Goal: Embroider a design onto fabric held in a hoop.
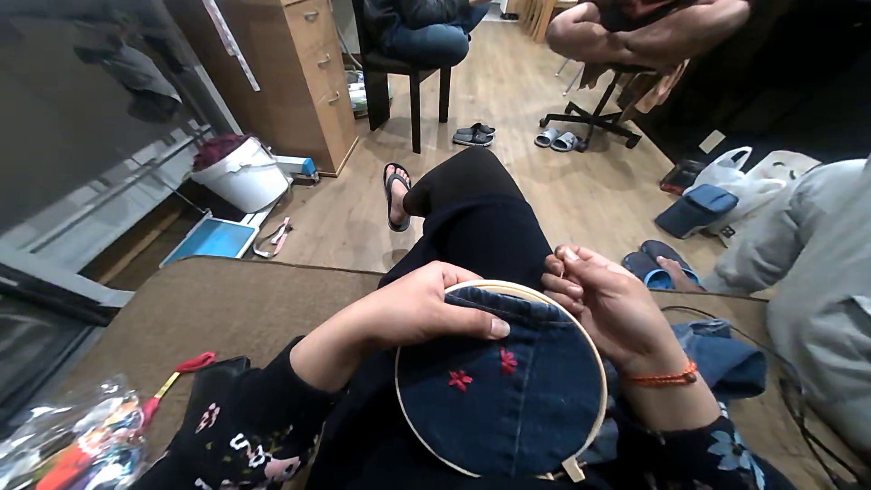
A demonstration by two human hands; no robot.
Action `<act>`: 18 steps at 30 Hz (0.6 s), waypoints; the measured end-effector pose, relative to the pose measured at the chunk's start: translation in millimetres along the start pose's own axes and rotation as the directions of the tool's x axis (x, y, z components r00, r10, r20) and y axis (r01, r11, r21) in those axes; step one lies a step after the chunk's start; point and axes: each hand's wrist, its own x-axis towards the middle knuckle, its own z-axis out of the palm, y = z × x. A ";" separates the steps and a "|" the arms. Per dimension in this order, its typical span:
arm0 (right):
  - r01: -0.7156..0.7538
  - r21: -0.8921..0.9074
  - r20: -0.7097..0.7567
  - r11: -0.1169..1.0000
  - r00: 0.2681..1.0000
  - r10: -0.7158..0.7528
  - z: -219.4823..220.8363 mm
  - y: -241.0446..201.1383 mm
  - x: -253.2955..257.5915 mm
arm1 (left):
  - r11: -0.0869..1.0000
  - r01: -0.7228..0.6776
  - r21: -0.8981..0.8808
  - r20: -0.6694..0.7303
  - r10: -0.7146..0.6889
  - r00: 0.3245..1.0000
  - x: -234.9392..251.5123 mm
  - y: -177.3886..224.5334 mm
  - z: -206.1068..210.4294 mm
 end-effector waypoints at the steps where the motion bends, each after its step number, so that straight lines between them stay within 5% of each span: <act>1: 0.008 -0.027 0.013 1.000 1.000 -0.008 0.8 0.8 0.0 | 1.000 0.008 -0.010 -0.007 -0.008 1.000 -0.2 0.2 0.6; 5: 0.033 -0.122 0.052 0.992 0.998 -0.027 2.2 3.9 -1.1 | 1.000 -0.017 0.007 0.027 0.017 0.999 -1.0 -3.1 -5.9; 9: 0.088 -0.225 0.118 0.970 0.991 -0.062 -3.4 7.9 -1.8 | 0.984 -0.074 -0.163 0.044 0.082 0.996 -10.4 -37.9 -31.5; 12: 0.167 -0.326 0.184 0.931 0.977 -0.110 -8.4 10.7 -2.2 | 0.971 0.087 -0.224 -0.140 -0.120 0.983 -26.8 -45.2 -20.9; 14: 0.200 -0.420 0.223 0.885 0.968 -0.113 -7.2 12.1 -3.2 | 0.959 0.140 -0.245 -0.139 -0.178 0.974 -37.4 -50.4 -12.8; 18: 0.252 -0.653 0.287 0.715 0.955 -0.074 -1.3 11.6 -5.1 | 0.949 0.020 -0.316 -0.065 -0.043 0.997 -40.6 -54.2 -8.5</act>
